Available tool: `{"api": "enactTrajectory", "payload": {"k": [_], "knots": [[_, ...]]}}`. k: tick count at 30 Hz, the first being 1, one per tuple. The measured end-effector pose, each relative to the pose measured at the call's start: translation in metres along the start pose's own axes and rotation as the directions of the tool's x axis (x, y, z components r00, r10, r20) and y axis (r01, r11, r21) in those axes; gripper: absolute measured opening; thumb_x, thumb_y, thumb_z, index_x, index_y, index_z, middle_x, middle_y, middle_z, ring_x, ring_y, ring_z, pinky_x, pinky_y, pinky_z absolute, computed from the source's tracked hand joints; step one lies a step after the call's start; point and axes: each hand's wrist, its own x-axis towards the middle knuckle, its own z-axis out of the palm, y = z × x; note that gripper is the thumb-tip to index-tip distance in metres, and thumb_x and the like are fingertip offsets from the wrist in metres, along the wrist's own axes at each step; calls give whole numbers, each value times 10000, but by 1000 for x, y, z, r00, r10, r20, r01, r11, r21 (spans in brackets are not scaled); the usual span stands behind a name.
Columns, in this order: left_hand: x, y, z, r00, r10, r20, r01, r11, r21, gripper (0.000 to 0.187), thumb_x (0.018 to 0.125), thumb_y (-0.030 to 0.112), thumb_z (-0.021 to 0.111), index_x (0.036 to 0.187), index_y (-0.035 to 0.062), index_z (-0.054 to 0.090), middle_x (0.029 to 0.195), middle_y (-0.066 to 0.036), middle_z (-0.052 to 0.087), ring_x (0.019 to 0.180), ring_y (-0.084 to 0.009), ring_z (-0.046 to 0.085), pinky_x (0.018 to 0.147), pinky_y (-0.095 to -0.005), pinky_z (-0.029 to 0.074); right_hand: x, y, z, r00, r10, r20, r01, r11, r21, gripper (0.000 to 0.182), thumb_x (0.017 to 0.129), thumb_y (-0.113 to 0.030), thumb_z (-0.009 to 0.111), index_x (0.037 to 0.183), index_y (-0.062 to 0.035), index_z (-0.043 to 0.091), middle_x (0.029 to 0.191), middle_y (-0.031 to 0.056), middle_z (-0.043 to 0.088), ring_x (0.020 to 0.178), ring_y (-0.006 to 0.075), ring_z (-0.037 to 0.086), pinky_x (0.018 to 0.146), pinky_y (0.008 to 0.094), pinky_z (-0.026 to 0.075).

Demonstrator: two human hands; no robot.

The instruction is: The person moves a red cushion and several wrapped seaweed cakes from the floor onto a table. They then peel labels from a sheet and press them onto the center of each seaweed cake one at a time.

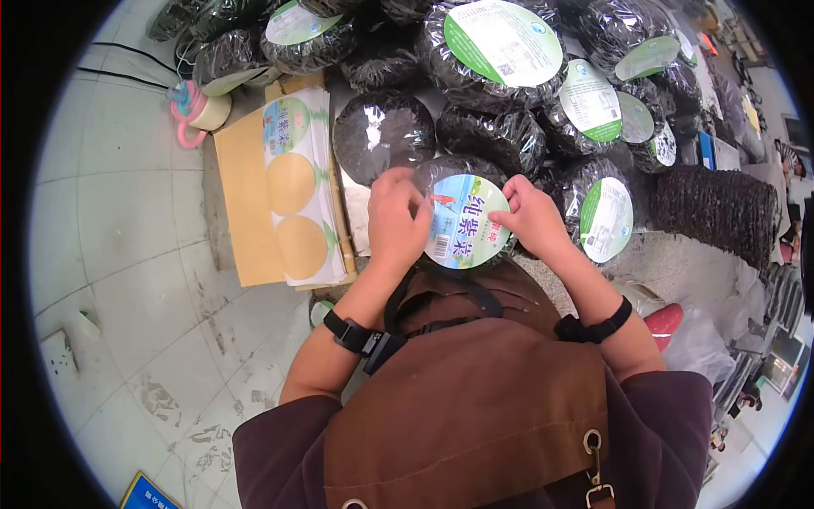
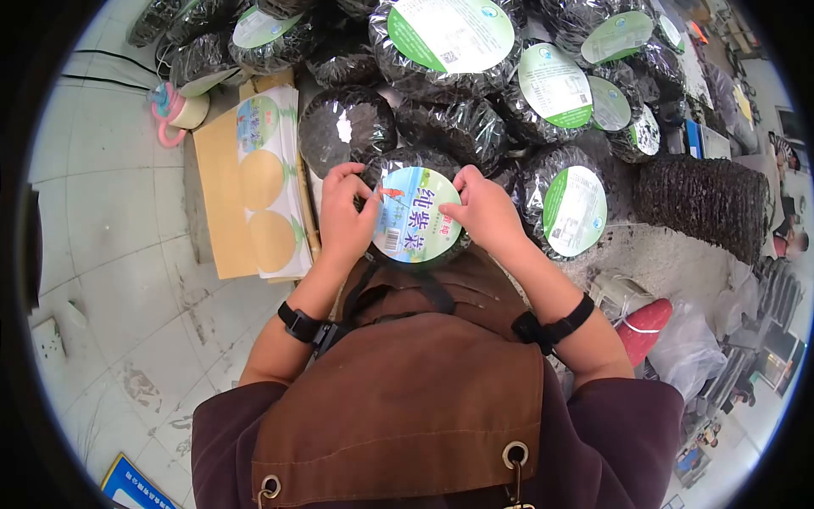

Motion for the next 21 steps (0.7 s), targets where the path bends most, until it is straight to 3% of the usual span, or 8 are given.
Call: {"api": "enactTrajectory", "payload": {"k": [6,7,8,10,14,18,20,21], "knots": [[-1,1,-3,999,2,-38,7,967,255,210,727,144,671,883,52,565,1268,-169,490,1170,-374,447,978,-475,346,-1,-9,-12,994,58,-97,-83,958,-274,628,708,-354,768,1143,-8,477,925,171,634,871,302,638,760,389,488],[1,-5,-4,967,237,92,-254,877,407,332,738,181,671,1031,80,554,1337,-157,439,1236,-367,397,1016,-478,315,5,7,-5,994,53,-96,-78,956,-282,628,708,-354,768,1143,-8,477,925,171,634,871,302,638,760,389,488],[0,-9,-5,868,425,255,-495,704,509,463,748,219,671,1179,107,543,1406,-145,388,1302,-361,347,1055,-480,285,13,39,11,998,27,-51,-32,994,-101,714,714,-372,768,1217,13,438,1029,193,612,960,290,617,827,369,473],[-1,-3,-5,864,361,350,-485,781,393,537,762,273,660,1259,139,506,1432,-129,366,1322,-357,322,1067,-490,267,12,33,14,982,154,107,-174,961,214,841,742,-322,773,1364,37,337,1249,197,539,1152,245,532,972,329,408],[0,-15,-19,871,274,409,-389,892,232,666,783,382,633,1361,117,436,1471,-155,310,1343,-364,288,1082,-476,254,22,39,17,927,71,367,-303,718,627,815,725,-161,767,1394,-9,326,1243,112,541,1129,186,518,982,324,397],[-18,-67,-61,967,135,216,-168,976,139,618,800,296,618,1337,55,433,1383,-201,411,1282,-388,367,1078,-469,281,26,-38,-21,943,-67,327,23,990,137,915,612,-274,835,1341,45,381,1289,187,505,1202,266,485,1028,347,368],[-21,-134,-86,966,-156,-207,190,969,155,471,852,222,573,1241,-28,481,1296,-223,476,1207,-392,434,1033,-442,336,48,-92,-69,925,-316,210,308,949,68,902,596,-273,823,1349,-4,405,1330,175,484,1260,274,442,1049,354,345],[-16,-174,-106,948,-163,-274,240,930,277,437,863,208,565,1228,-23,492,1273,-220,488,1186,-390,448,1010,-446,357,53,-118,-92,954,-294,53,293,955,38,679,734,-297,712,1295,-12,458,1284,108,518,1078,201,548,910,349,448]]}}
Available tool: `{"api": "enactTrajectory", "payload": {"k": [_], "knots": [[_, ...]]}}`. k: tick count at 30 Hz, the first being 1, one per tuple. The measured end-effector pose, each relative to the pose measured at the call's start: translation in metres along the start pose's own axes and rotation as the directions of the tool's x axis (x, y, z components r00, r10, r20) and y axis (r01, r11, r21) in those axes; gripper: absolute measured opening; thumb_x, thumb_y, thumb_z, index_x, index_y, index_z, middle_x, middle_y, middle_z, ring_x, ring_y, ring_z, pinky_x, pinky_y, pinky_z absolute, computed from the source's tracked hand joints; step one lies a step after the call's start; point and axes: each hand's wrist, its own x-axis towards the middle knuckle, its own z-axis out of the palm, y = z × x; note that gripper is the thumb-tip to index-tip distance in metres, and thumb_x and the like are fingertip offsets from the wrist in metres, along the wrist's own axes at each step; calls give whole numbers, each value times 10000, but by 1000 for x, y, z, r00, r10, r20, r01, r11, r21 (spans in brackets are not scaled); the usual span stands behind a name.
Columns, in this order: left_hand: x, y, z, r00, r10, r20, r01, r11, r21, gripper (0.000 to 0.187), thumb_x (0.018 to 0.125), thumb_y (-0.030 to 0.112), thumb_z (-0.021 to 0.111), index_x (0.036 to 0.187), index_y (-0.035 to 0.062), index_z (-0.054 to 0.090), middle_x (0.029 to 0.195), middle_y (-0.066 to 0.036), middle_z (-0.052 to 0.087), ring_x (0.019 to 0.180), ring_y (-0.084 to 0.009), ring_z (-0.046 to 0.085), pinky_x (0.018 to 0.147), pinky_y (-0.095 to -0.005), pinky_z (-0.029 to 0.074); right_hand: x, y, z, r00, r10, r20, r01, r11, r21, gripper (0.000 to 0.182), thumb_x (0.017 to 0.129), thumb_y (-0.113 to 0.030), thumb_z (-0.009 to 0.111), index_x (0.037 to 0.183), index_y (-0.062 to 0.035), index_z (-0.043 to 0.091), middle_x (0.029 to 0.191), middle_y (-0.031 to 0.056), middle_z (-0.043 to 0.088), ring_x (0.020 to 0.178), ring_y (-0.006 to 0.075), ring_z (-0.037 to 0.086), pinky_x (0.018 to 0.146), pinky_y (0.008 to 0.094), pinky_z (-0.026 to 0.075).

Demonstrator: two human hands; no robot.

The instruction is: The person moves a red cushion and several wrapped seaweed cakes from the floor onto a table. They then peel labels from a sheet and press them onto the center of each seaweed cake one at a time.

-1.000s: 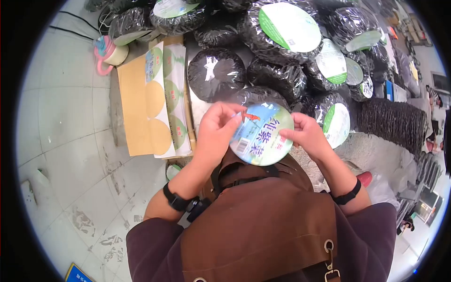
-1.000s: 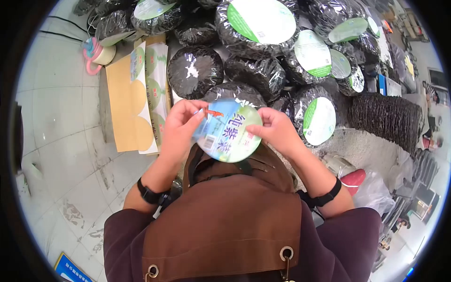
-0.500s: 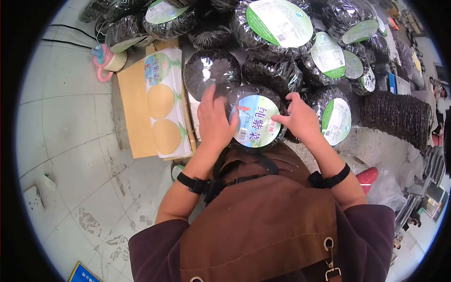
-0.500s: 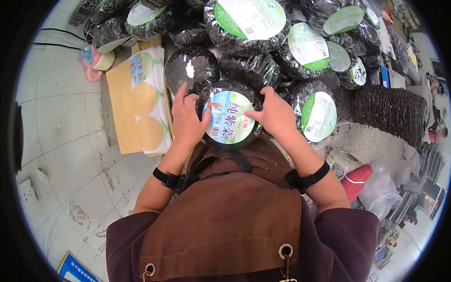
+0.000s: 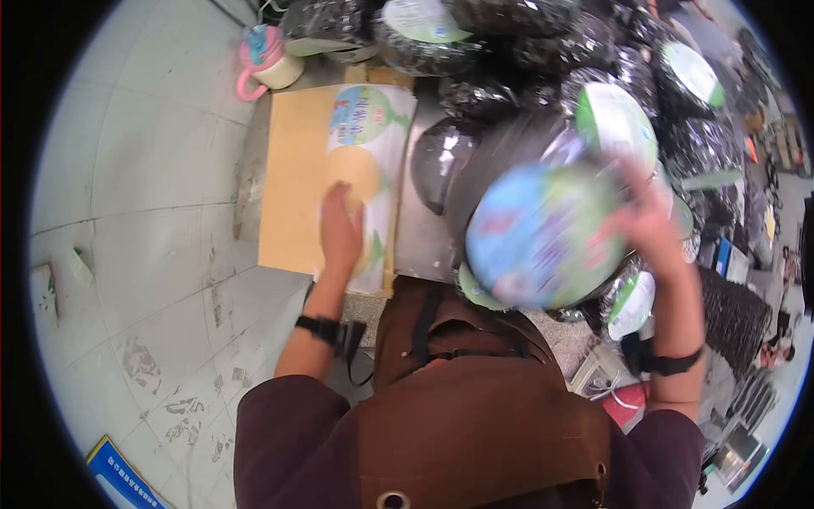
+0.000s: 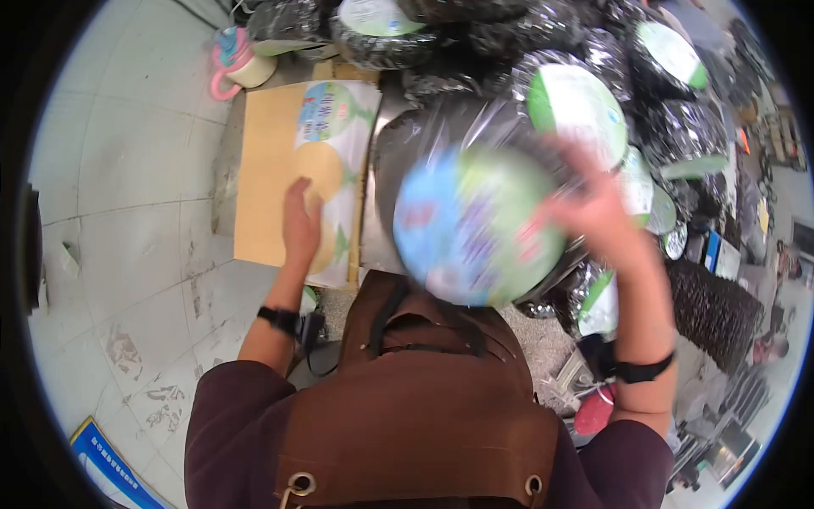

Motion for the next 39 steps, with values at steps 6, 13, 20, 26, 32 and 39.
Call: {"api": "enactTrajectory", "payload": {"k": [6,13,20,26,32,39], "knots": [[139,-102,36,951,-292,-102,310,901,304,299,891,242,516,1074,13,576,1104,-193,566,1046,-366,546,880,-474,447,63,-55,17,948,-71,-311,250,769,588,660,896,-401,557,1399,-25,354,1448,136,361,1300,281,403,1072,449,325],[194,-76,76,846,-498,-191,527,834,162,223,908,198,471,920,-1,570,992,-197,604,888,-401,603,765,-480,486,29,-24,119,963,157,218,-258,769,585,704,798,-191,674,1390,-3,344,1416,124,391,1270,246,423,1023,365,361],[193,-66,77,816,-506,-278,557,818,145,191,919,190,444,898,24,536,995,-177,582,892,-385,598,751,-480,484,21,-5,122,961,177,214,-274,735,621,653,800,-140,679,1367,-11,381,1385,104,424,1256,225,438,995,342,378],[166,-50,59,917,-70,-392,106,992,72,162,912,178,501,898,25,553,878,-158,567,807,-350,556,738,-424,447,-6,12,104,998,-16,53,6,983,186,577,754,-74,684,1294,-37,483,1349,134,466,1184,236,510,920,337,440],[52,113,-36,980,138,-142,-191,840,-507,90,910,59,545,858,13,488,952,-126,613,783,-144,549,707,-281,439,-37,57,101,986,143,79,-162,923,348,561,775,-83,672,1295,-20,473,1337,118,473,1171,218,509,949,330,418],[28,140,-16,926,-140,350,376,385,-842,45,933,60,514,892,61,493,884,4,547,806,-62,498,738,-218,417,26,48,145,929,125,349,-357,552,753,440,861,-257,650,1196,-13,500,1095,78,617,968,122,582,788,280,473]]}}
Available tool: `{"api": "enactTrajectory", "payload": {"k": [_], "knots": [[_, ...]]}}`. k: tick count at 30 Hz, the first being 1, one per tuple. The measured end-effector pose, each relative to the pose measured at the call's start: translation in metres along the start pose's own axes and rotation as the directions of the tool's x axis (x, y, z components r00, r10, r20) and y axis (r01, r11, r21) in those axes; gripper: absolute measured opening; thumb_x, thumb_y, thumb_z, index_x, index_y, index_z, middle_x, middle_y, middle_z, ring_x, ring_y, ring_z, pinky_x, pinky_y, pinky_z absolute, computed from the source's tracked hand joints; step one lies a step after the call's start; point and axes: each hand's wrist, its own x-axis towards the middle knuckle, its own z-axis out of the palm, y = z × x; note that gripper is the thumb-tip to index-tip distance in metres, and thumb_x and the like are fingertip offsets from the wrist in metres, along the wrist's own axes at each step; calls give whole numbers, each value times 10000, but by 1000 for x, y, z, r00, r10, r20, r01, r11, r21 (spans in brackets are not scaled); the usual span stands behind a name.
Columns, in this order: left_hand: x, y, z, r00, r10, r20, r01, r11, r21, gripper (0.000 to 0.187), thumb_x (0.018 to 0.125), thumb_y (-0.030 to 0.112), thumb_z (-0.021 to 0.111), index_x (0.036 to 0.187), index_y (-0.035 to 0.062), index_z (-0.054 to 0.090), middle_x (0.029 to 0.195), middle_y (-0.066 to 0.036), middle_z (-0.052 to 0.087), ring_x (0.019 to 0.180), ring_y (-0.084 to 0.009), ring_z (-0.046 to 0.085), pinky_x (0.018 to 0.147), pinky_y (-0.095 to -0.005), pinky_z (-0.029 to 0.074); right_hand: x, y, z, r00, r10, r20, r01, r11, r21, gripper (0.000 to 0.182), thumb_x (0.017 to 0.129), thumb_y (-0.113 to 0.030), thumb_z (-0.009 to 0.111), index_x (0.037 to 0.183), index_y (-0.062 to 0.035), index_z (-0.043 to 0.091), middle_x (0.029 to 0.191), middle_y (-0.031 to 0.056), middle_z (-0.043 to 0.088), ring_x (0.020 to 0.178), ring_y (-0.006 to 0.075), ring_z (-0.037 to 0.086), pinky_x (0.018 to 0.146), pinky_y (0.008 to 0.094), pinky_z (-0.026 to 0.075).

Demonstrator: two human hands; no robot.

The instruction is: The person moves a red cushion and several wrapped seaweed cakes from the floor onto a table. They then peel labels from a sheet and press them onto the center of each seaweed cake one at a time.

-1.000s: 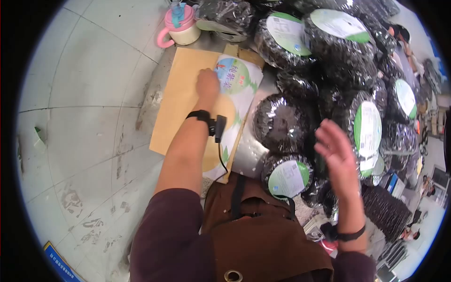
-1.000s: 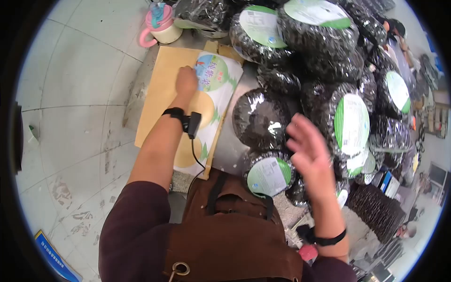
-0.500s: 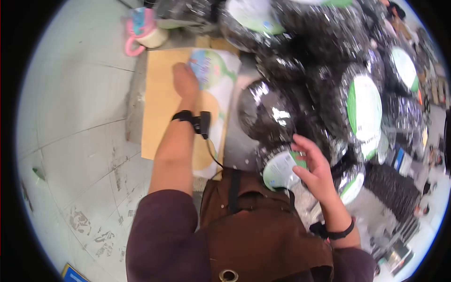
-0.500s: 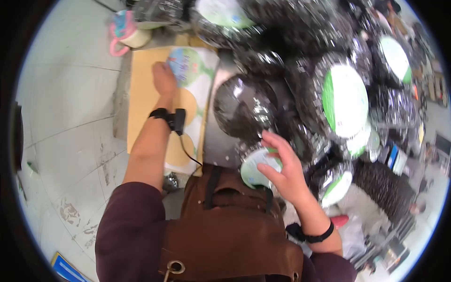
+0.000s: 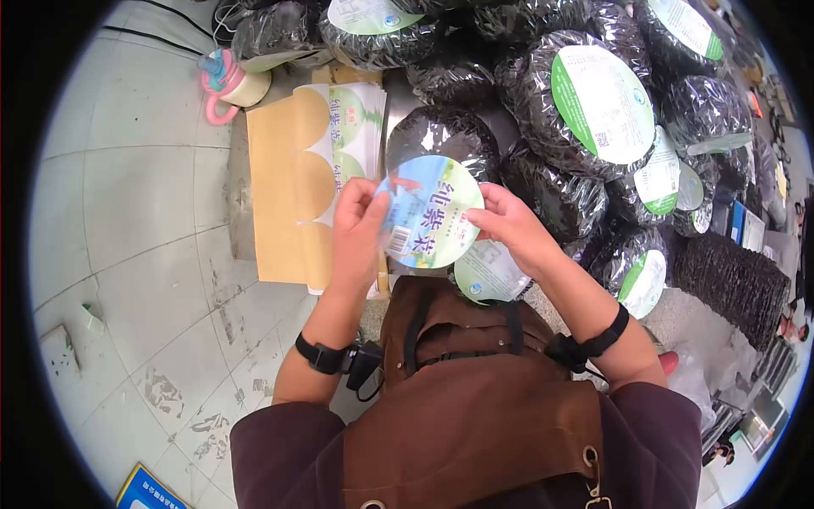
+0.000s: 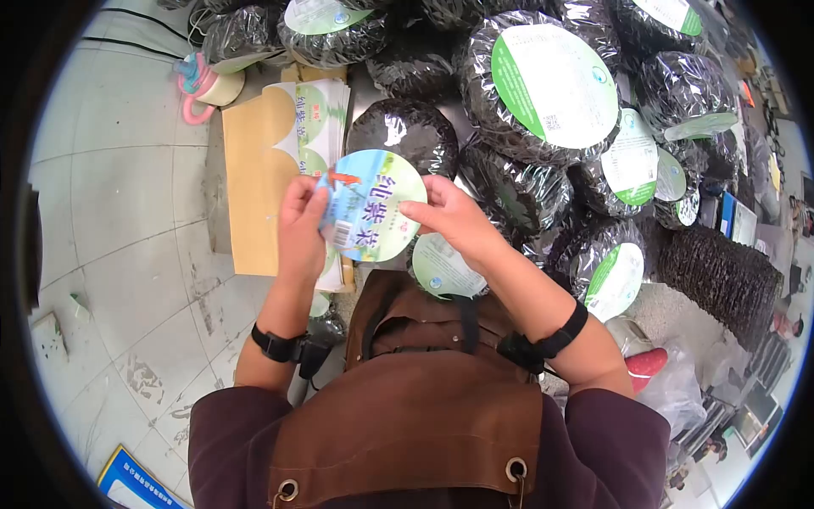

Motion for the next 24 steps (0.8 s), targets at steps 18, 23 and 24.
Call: {"api": "enactTrajectory", "payload": {"k": [18,23,24], "knots": [[129,-74,3,936,270,227,-285,198,938,217,752,176,692,911,45,624,1141,-125,540,1100,-314,481,890,-449,396,85,38,-17,760,-345,-551,-147,735,-662,403,754,-181,726,1032,-17,486,701,149,631,654,300,637,619,391,503],[136,-91,-16,927,360,107,-224,302,927,530,759,240,707,1196,16,509,1252,-193,496,1188,-357,450,966,-432,387,72,37,-12,777,-319,-543,-364,474,-801,589,781,-248,706,1216,-37,369,797,182,649,764,357,647,652,440,507],[141,-100,-23,951,281,128,-241,417,876,664,750,264,722,1290,-3,444,1289,-216,477,1207,-366,448,988,-419,386,63,45,-11,777,-354,-520,-348,448,-824,593,786,-259,704,1221,-36,369,847,198,645,768,369,644,654,442,509]]}}
